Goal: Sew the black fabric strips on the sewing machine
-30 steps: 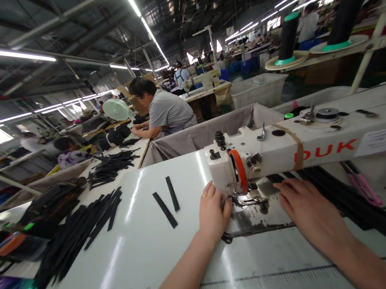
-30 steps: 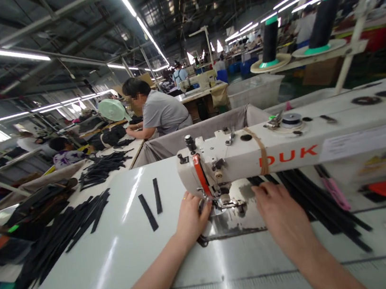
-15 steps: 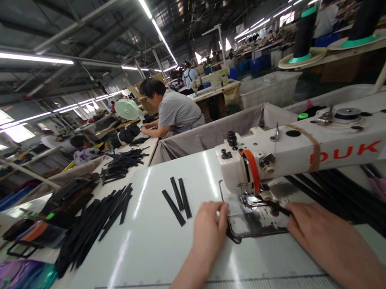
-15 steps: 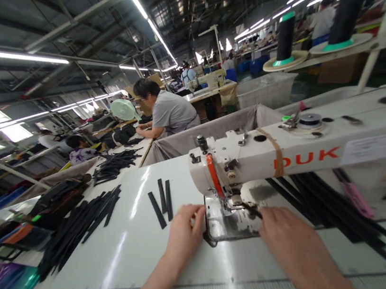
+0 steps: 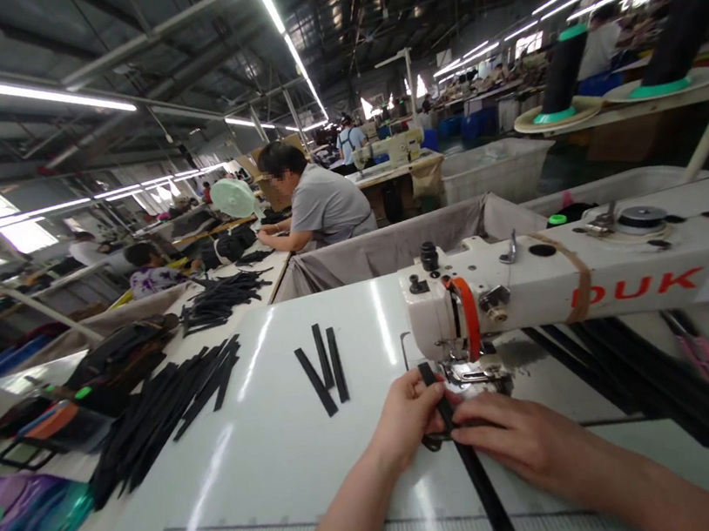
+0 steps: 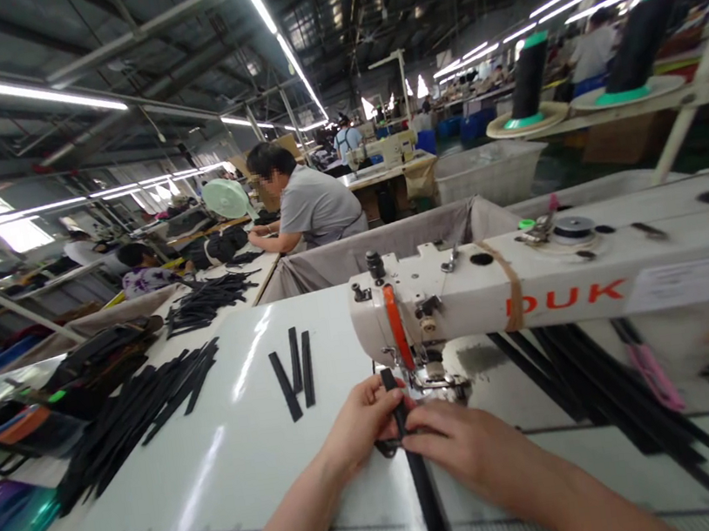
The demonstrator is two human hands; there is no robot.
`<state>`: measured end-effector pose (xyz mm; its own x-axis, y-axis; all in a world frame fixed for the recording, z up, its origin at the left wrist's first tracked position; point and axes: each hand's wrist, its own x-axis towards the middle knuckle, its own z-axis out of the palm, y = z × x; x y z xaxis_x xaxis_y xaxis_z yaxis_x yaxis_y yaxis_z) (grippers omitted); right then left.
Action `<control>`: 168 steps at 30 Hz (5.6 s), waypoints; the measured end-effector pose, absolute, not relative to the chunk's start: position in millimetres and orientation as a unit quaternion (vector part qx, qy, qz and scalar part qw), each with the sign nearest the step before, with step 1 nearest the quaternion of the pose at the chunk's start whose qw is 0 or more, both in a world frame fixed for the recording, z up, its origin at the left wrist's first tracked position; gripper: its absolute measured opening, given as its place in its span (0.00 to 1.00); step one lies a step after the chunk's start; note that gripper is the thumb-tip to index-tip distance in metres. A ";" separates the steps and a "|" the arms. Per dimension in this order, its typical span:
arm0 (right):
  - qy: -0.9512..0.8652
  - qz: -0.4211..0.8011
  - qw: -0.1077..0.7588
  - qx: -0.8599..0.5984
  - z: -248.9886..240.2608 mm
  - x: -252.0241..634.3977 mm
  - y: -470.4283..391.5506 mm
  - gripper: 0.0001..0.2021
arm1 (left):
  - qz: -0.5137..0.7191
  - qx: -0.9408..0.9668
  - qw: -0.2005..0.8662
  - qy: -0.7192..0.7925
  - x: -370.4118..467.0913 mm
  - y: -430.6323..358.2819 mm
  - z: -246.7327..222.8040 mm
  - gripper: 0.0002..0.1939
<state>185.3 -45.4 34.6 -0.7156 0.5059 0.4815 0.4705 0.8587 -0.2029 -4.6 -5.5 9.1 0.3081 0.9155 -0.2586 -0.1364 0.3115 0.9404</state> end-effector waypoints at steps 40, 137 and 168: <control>-0.893 -0.044 0.288 -0.344 -5.4 181.5 -40.6 0.12 | 0.334 0.818 0.155 0.442 -1.1 -14.9 -0.5 0.08; -0.861 -0.034 0.263 -0.435 -12.5 181.2 -24.1 0.14 | 0.276 0.860 0.114 0.413 -12.7 46.2 4.7 0.06; -0.894 0.120 0.283 -0.326 1.8 189.9 -41.5 0.13 | 0.316 0.835 0.186 0.409 -15.6 -27.0 -0.7 0.08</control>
<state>189.9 -41.5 1.8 -0.6270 0.6517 0.4268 0.5155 0.7578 -0.3999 -15.6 -27.0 -0.7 0.4656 0.8012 0.3760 0.5654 -0.5961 0.5700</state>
